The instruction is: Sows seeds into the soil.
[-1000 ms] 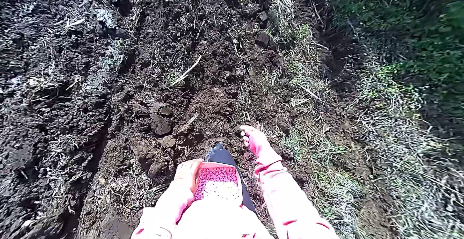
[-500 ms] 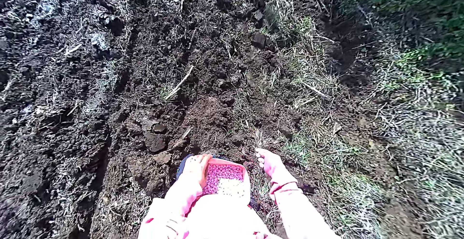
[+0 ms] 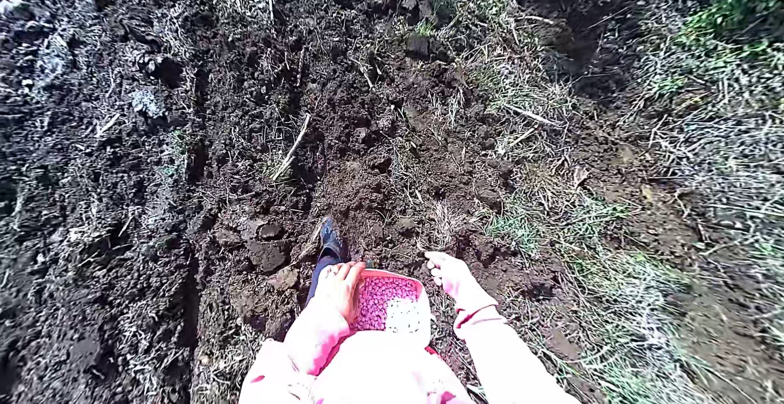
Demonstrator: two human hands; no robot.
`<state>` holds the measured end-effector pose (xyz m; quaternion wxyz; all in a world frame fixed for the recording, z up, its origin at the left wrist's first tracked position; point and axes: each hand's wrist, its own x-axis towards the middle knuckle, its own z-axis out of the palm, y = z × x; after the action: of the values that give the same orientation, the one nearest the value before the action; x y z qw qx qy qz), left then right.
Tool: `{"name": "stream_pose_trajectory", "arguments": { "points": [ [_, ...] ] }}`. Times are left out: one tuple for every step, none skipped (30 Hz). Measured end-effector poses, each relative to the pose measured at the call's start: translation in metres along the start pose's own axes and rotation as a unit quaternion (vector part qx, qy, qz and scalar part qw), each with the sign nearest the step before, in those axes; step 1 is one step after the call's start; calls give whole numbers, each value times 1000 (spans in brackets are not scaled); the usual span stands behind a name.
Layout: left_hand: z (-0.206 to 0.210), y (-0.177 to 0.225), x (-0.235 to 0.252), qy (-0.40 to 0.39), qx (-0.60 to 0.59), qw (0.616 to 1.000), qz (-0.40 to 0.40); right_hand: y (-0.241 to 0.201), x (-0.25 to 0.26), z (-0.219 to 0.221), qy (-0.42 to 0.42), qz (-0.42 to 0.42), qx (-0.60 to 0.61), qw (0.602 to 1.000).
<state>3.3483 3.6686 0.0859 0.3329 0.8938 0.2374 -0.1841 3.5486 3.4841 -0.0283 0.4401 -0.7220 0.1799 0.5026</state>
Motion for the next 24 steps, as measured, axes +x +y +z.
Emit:
{"name": "stream_pose_trajectory", "arguments": {
  "points": [
    [3, 0, 1, 10, -4, 1000, 2, -1, 1, 0, 3, -1, 1, 1000],
    [5, 0, 4, 23, -8, 1000, 10, -4, 1, -1, 2, -1, -2, 1000],
    [5, 1, 6, 29, -9, 999, 18, -9, 0, -1, 0, -3, -7, 1000],
    [4, 3, 7, 29, -10, 999, 25, -14, -2, -1, -2, -6, -13, 1000],
    [3, 4, 9, 32, -9, 999, 32, -19, -4, 1, -5, -12, -21, 1000],
    [1, 4, 9, 36, -8, 999, 36, -27, -7, 5, -13, -22, -30, 999],
    [-1, 4, 10, 44, -7, 998, 38, -38, -11, 12, -25, -35, -42, 998],
    [-3, 1, 9, 51, -6, 998, 35, -51, -15, 21, -41, -49, -54, 996],
    [-5, -2, 8, 60, -5, 998, 30, -66, -18, 34, -60, -64, -66, 994],
    [-8, -5, 6, 62, -6, 998, 21, -83, -22, 49, -86, -78, -84, 990],
    [-10, -9, 4, 68, -11, 998, 11, -100, -26, 66, -114, -93, -106, 983],
    [-10, -13, 3, 81, -18, 997, 4, -116, -28, 81, -143, -109, -132, 975],
    [-10, -17, 1, 93, -25, 995, -4, -130, -30, 96, -167, -127, -151, 966],
    [-10, -22, 0, 109, -31, 993, -10, -142, -30, 109, -185, -142, -164, 959],
    [-11, -27, 0, 122, -36, 992, -14, -153, -31, 121, -194, -156, -171, 953],
    [-13, -32, 1, 132, -42, 990, -18, -161, -31, 130, -196, -164, -175, 951],
    [-15, -36, 3, 137, -45, 989, -23, -166, -29, 137, -191, -168, -179, 950],
    [-17, -39, 6, 138, -49, 989, -27, -169, -25, 140, -182, -166, -181, 952],
    [-22, -42, 10, 127, -56, 990, -35, -170, -20, 142, -172, -159, -183, 955],
    [-28, -45, 14, 113, -60, 991, -45, -171, -15, 142, -165, -146, -182, 958],
    [-34, -50, 19, 104, -64, 991, -52, -172, -9, 143, -158, -130, -180, 962],
    [-41, -56, 23, 93, -72, 991, -60, -175, -4, 145, -151, -114, -185, 964],
    [-47, -64, 26, 92, -78, 991, -65, -178, 0, 149, -142, -103, -196, 965],
    [-51, -73, 29, 99, -83, 989, -67, -183, 4, 156, -134, -98, -209, 964]
  ]
}}
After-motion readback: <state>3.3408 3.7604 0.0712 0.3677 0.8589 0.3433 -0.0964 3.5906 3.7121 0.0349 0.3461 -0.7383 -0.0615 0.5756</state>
